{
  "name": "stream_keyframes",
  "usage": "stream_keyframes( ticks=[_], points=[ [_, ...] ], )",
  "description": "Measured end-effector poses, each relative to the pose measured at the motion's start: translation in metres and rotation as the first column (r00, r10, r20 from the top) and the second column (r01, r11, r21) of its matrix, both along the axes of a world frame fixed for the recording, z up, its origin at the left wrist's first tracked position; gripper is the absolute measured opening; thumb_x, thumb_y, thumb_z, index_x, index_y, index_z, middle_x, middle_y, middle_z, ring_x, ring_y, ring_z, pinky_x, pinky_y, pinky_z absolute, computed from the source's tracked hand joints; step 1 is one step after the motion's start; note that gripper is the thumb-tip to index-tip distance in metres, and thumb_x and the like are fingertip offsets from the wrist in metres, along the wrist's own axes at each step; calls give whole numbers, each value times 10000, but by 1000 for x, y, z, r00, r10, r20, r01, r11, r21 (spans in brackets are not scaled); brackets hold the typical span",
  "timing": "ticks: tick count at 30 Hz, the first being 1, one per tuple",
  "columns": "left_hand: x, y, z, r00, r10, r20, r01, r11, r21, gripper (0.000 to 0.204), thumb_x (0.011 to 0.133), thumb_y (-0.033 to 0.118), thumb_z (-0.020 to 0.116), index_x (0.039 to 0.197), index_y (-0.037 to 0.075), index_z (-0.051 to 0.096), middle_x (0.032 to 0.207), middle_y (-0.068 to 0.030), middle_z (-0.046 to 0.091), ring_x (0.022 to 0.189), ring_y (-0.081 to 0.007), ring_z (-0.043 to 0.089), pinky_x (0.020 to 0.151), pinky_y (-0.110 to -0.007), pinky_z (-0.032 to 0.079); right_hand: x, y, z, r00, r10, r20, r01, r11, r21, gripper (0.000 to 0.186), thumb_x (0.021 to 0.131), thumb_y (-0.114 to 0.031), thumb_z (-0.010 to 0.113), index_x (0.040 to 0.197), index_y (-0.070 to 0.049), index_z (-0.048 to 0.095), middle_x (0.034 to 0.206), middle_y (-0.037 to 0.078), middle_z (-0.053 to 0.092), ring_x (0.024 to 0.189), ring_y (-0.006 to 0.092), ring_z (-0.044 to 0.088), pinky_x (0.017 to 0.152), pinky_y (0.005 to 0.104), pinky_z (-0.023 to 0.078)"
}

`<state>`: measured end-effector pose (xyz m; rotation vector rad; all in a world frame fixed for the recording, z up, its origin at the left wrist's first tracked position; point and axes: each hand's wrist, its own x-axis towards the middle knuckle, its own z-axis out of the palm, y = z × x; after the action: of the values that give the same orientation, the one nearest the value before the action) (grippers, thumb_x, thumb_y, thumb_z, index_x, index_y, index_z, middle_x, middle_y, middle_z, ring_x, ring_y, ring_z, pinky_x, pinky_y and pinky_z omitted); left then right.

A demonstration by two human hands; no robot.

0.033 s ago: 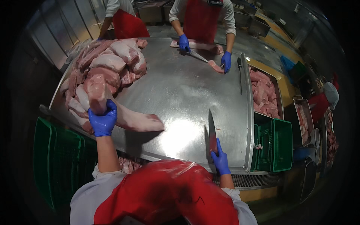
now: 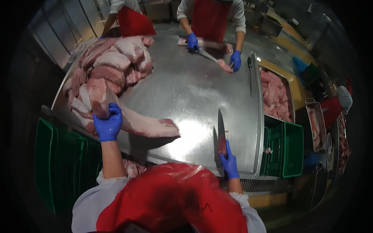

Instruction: The person cuts large pieces of raw meat on a stainless steel table using a knife, separating fat and trimming the meat. Trimmed pieces are placed into green crates while larger cuts remain on the table.

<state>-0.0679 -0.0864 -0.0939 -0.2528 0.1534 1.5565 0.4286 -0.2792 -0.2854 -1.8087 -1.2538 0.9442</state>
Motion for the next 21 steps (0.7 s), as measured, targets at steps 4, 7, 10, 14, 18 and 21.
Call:
stream_keyframes(
  ticks=[4,7,10,14,18,21],
  points=[
    [-23,-31,-129,938,-326,-121,340,931,132,434,863,377,616,1024,-14,522,984,-129,539,855,-232,550,767,-339,485,5,20,2,985,-15,-173,20,999,28,744,929,-82,604,1580,-254,289,762,2,596,554,62,493,501,241,450],
    [-4,-44,-176,733,-314,-603,-30,871,-490,501,848,350,676,1189,19,518,1182,-152,553,1000,-240,563,844,-383,480,10,41,6,985,33,-166,-26,999,45,734,946,-74,602,1582,-252,281,763,-1,593,566,66,498,504,239,448],
    [0,-41,-238,185,-555,-811,-298,755,-585,610,820,348,721,1299,49,490,1317,-189,517,1147,-285,547,941,-443,474,5,78,12,956,111,-273,-143,985,-101,780,915,-16,618,1582,-237,277,810,7,613,601,69,521,546,234,466],
    [56,-22,-258,-60,-752,-657,-500,592,-632,975,735,377,801,1495,101,256,1500,-252,299,1333,-367,421,1069,-493,427,-3,90,-26,830,116,-545,-278,934,-224,793,913,35,599,1581,-243,274,934,41,629,677,78,570,558,227,493],
    [104,42,-277,-236,-642,-730,-509,721,-470,968,719,354,798,1501,103,286,1514,-236,315,1352,-435,403,1085,-511,416,-57,44,-55,800,-74,-595,-24,988,-154,830,929,35,586,1603,-233,181,892,43,626,604,84,554,532,232,493],
    [146,97,-256,-460,-537,-708,-264,843,-468,1000,748,386,766,1556,142,229,1549,-244,303,1392,-426,364,1110,-522,364,-86,26,-64,710,-193,-677,72,977,-203,861,929,27,571,1608,-194,90,884,64,620,611,97,561,550,248,497]
  ],
)
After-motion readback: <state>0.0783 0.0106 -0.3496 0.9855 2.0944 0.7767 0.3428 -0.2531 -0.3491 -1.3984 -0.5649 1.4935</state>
